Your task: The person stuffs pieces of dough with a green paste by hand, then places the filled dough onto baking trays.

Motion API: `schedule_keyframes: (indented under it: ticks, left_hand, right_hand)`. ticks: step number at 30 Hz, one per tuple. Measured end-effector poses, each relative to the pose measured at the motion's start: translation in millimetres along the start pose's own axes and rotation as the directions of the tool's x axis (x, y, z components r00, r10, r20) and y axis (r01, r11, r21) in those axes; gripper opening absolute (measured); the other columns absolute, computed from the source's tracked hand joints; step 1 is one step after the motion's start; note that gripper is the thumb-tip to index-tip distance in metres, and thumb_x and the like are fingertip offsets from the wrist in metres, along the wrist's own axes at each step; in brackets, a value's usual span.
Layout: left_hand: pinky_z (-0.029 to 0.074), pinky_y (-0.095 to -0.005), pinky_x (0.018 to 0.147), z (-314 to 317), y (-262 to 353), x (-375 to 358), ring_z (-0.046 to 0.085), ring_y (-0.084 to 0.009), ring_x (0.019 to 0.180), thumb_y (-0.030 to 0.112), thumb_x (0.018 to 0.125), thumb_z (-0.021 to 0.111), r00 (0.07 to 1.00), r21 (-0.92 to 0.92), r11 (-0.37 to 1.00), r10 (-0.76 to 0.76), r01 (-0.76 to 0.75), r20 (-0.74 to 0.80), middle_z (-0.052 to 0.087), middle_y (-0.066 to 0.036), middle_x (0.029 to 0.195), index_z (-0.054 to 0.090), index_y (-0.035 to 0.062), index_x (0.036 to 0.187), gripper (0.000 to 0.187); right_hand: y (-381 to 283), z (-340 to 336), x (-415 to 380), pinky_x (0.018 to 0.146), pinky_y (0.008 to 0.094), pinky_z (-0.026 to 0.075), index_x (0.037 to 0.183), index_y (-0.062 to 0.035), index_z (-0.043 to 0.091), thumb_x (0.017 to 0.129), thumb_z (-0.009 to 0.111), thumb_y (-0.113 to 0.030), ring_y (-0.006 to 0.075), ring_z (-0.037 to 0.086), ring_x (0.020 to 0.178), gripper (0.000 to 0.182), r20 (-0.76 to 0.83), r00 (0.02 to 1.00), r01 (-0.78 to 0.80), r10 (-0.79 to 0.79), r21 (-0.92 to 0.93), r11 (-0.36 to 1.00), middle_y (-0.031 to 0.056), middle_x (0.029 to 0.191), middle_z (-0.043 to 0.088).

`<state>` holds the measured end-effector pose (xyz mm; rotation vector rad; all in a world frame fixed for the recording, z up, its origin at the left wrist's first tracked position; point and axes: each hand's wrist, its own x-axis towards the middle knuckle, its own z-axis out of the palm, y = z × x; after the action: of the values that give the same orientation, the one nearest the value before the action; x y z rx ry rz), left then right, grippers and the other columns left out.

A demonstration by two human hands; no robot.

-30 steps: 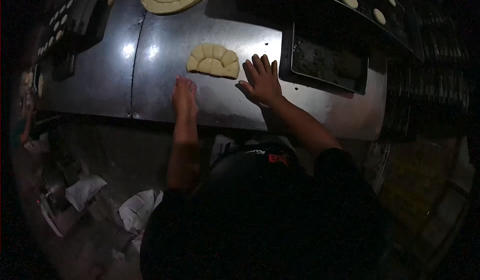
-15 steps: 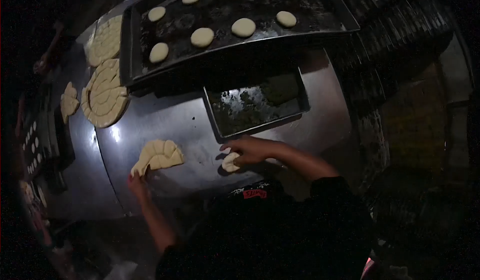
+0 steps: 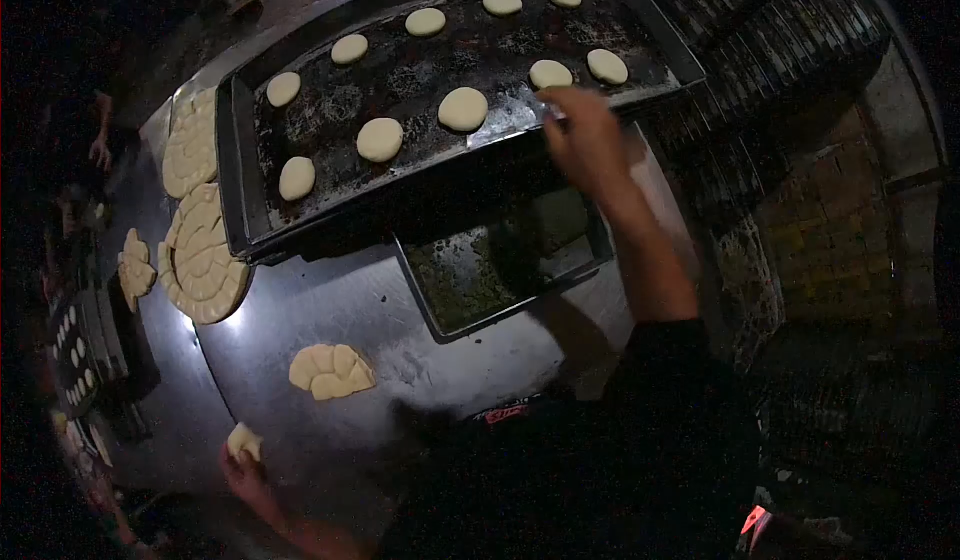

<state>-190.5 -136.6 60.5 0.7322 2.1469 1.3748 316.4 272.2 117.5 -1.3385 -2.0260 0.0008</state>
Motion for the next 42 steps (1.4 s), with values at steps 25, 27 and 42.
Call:
schedule_keyframes:
  ticks: [25, 27, 42]
  left_hand:
    - [0.045, -0.0259, 0.062, 191.1, 68.8, -100.8, 0.052, -0.0119, 0.065, 0.059, 0.087, 0.049, 0.976, -0.579, 0.791, -0.106, 0.199, 0.191, 0.052, -0.003, 0.072, 0.053, 0.0036, 0.080, 0.056]
    - [0.050, -0.0286, 0.062, 211.2, 62.8, -98.1, 0.058, -0.0173, 0.078, 0.062, 0.088, 0.043, 0.805, -0.657, 0.491, -0.180, 0.572, 0.565, 0.057, -0.009, 0.096, 0.053, -0.0009, 0.110, 0.068]
    - [0.048, -0.0381, 0.087, 249.3, -7.1, -40.7, 0.058, -0.0244, 0.101, 0.034, 0.097, 0.045, 0.792, -0.287, 0.777, -0.401, 0.560, 0.460, 0.057, -0.013, 0.113, 0.049, -0.0012, 0.118, 0.041]
  right_hand:
    - [-256.8, -19.1, -185.6, 0.049, 0.0303, 0.039, 0.084, -0.0001, 0.055, 0.087, 0.061, -0.015, 0.0125, 0.054, 0.055, 0.016, 0.506, 0.840, -0.247, -0.194, 0.677, 0.693, 0.0084, 0.067, 0.061]
    - [-249.5, -9.4, -187.4, 0.061, 0.0337, 0.043, 0.092, 0.0008, 0.056, 0.085, 0.061, -0.012, 0.0184, 0.058, 0.071, 0.015, 0.465, 0.867, -0.100, -0.182, 0.520, 0.849, 0.0130, 0.081, 0.061]
    - [29.1, 152.7, -140.5, 0.080, 0.0474, 0.048, 0.095, 0.0054, 0.062, 0.079, 0.058, -0.006, 0.0410, 0.059, 0.092, 0.020, 0.421, 0.847, -0.259, 0.324, -0.206, 0.944, 0.0255, 0.096, 0.060]
